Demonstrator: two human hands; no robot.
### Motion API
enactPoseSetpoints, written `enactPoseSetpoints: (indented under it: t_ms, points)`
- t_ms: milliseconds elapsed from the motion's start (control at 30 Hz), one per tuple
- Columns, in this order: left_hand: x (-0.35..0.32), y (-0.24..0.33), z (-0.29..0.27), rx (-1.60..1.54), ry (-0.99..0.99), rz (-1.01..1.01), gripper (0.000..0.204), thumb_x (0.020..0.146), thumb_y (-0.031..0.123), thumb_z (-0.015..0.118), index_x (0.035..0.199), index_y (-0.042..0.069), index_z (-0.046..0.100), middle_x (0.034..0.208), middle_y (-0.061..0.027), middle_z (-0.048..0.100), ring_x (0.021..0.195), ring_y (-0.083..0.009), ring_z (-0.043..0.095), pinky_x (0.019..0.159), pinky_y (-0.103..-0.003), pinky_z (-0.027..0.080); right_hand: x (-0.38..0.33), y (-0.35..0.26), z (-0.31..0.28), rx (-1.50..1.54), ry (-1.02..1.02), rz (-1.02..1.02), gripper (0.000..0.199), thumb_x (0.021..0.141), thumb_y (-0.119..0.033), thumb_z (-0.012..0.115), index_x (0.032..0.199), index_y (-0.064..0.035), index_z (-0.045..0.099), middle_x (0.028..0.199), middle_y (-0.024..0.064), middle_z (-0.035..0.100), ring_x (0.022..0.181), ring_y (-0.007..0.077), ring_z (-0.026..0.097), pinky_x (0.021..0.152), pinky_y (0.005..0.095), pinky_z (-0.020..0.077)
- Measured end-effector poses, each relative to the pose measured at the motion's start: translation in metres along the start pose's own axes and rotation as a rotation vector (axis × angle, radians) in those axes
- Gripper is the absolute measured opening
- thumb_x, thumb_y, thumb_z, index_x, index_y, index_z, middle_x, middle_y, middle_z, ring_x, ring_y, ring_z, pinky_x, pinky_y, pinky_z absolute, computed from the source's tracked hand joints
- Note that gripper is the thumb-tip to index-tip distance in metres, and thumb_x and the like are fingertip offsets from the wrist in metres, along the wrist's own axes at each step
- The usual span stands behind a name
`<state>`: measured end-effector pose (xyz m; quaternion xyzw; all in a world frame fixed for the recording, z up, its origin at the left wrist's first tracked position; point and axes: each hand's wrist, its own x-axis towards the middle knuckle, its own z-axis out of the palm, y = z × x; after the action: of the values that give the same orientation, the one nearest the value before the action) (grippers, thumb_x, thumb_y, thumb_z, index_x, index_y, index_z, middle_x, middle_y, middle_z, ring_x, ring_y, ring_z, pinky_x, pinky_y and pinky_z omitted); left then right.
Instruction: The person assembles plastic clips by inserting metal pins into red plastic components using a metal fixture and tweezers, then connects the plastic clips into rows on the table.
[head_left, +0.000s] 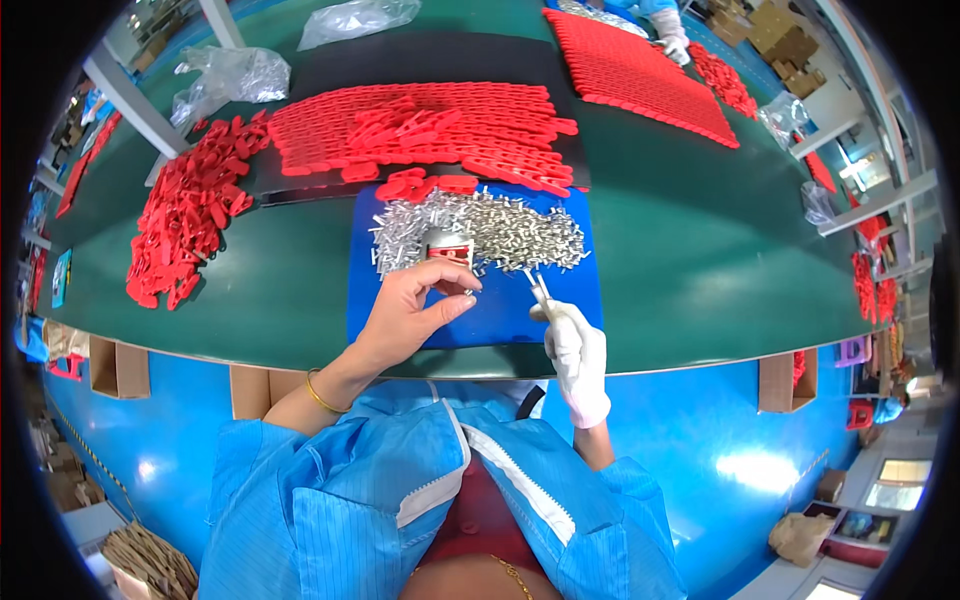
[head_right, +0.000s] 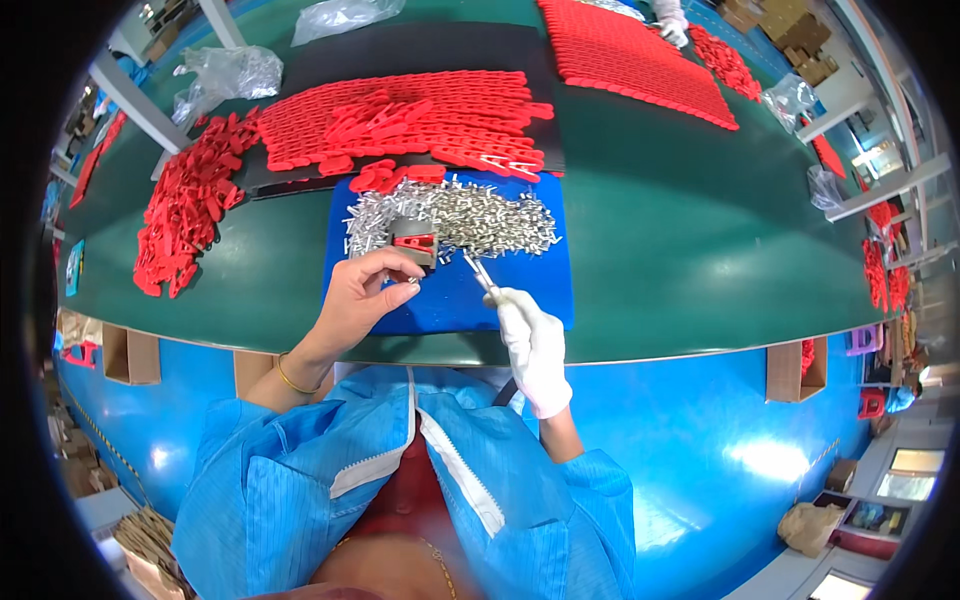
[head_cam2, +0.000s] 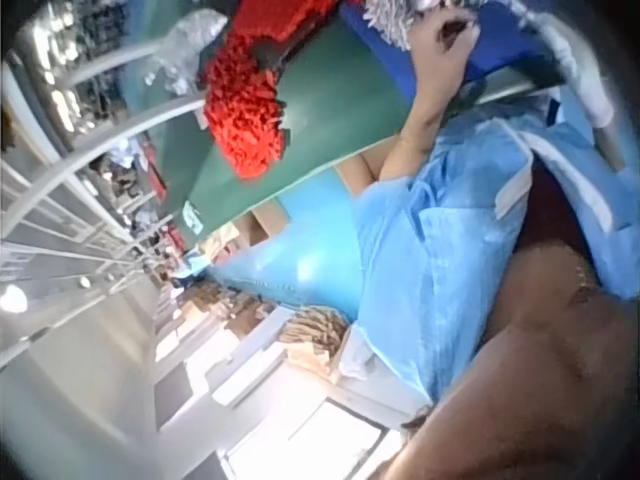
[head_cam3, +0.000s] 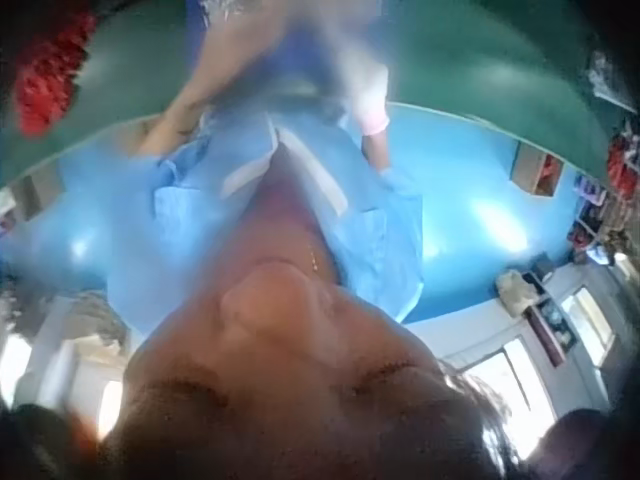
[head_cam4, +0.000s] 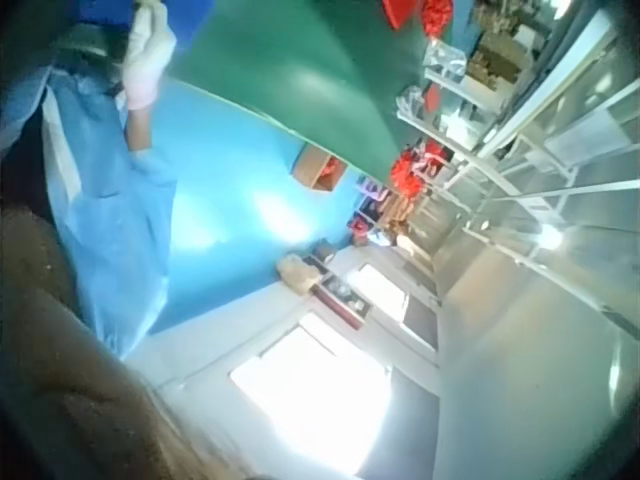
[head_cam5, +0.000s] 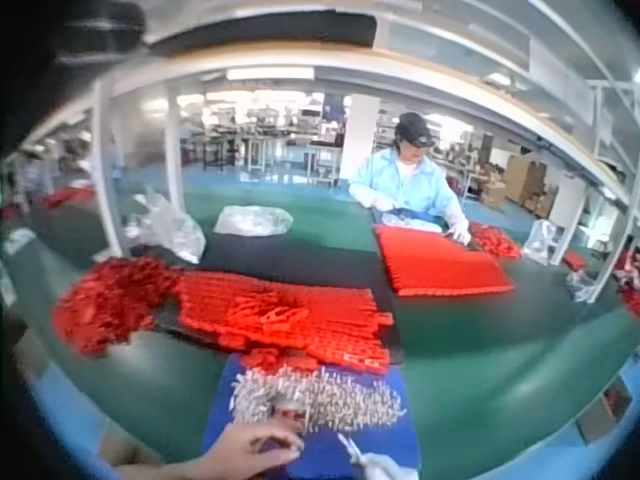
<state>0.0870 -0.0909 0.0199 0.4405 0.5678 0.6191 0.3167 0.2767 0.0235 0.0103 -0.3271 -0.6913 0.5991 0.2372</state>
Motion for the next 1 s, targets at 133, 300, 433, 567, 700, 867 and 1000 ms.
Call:
enactPoseSetpoints:
  t_ms: [133,300,433,567,700,867,1000]
  points:
    - [-0.014,0.005,-0.011,0.097,0.048,0.049,0.015,0.077,-0.001,0.064,0.092,0.001,0.064,0.087,-0.0069,0.062,0.076,-0.0172,0.054,0.071,-0.026,0.044,0.001,-0.005,0.013,-0.213,-0.091,-0.082,0.020,0.087,-0.019,0.063,0.100,-0.0034,0.064,0.073,0.0040,0.062,0.056,0.0133,0.049,0.054,0.0254,0.0395]
    - [-0.018,0.006,-0.020,0.231,0.050,0.150,0.013,0.077,-0.001,0.065,0.090,0.002,0.064,0.087,-0.0067,0.061,0.077,-0.0172,0.053,0.071,-0.027,0.044,0.009,-0.010,0.022,-0.333,-0.146,-0.266,0.021,0.084,-0.020,0.065,0.100,-0.0049,0.064,0.075,0.0045,0.064,0.056,0.0155,0.052,0.053,0.0266,0.0405]
    - [-0.018,0.007,-0.021,0.270,0.075,0.185,0.012,0.077,-0.002,0.065,0.089,0.002,0.064,0.086,-0.0063,0.061,0.077,-0.0173,0.053,0.071,-0.027,0.044,0.009,-0.011,0.022,-0.352,-0.162,-0.257,0.023,0.083,-0.022,0.067,0.099,-0.0058,0.064,0.077,0.0048,0.065,0.057,0.0174,0.055,0.054,0.0277,0.0413]
    - [-0.017,0.007,-0.021,0.251,0.056,0.172,0.013,0.077,-0.003,0.065,0.089,0.002,0.064,0.086,-0.0062,0.060,0.077,-0.0174,0.053,0.071,-0.027,0.044,0.011,-0.014,0.021,-0.379,-0.176,-0.268,0.023,0.083,-0.022,0.067,0.098,-0.0054,0.064,0.077,0.0050,0.065,0.057,0.0173,0.055,0.054,0.0278,0.0411]
    - [-0.016,0.006,-0.022,0.243,0.058,0.147,0.012,0.078,-0.002,0.066,0.089,0.002,0.065,0.085,-0.0067,0.060,0.077,-0.0169,0.052,0.071,-0.027,0.043,0.011,-0.014,0.017,-0.378,-0.169,-0.269,0.023,0.083,-0.022,0.067,0.098,-0.0049,0.064,0.077,0.0054,0.065,0.056,0.0176,0.054,0.053,0.0279,0.0410]
    - [-0.015,0.005,-0.021,0.241,0.064,0.152,0.013,0.077,-0.002,0.066,0.089,0.003,0.065,0.084,-0.0065,0.059,0.077,-0.0168,0.052,0.071,-0.026,0.043,0.013,-0.017,0.015,-0.378,-0.172,-0.284,0.023,0.083,-0.020,0.066,0.098,-0.0024,0.064,0.074,0.0051,0.063,0.056,0.0158,0.051,0.053,0.0262,0.0395]
    - [-0.015,0.004,-0.021,0.246,0.049,0.166,0.013,0.077,-0.003,0.065,0.089,0.002,0.064,0.084,-0.0062,0.059,0.077,-0.0173,0.053,0.071,-0.026,0.043,0.014,-0.018,0.015,-0.391,-0.189,-0.300,0.024,0.083,-0.018,0.066,0.098,-0.0001,0.064,0.071,0.0043,0.062,0.056,0.0138,0.049,0.054,0.0246,0.0381]
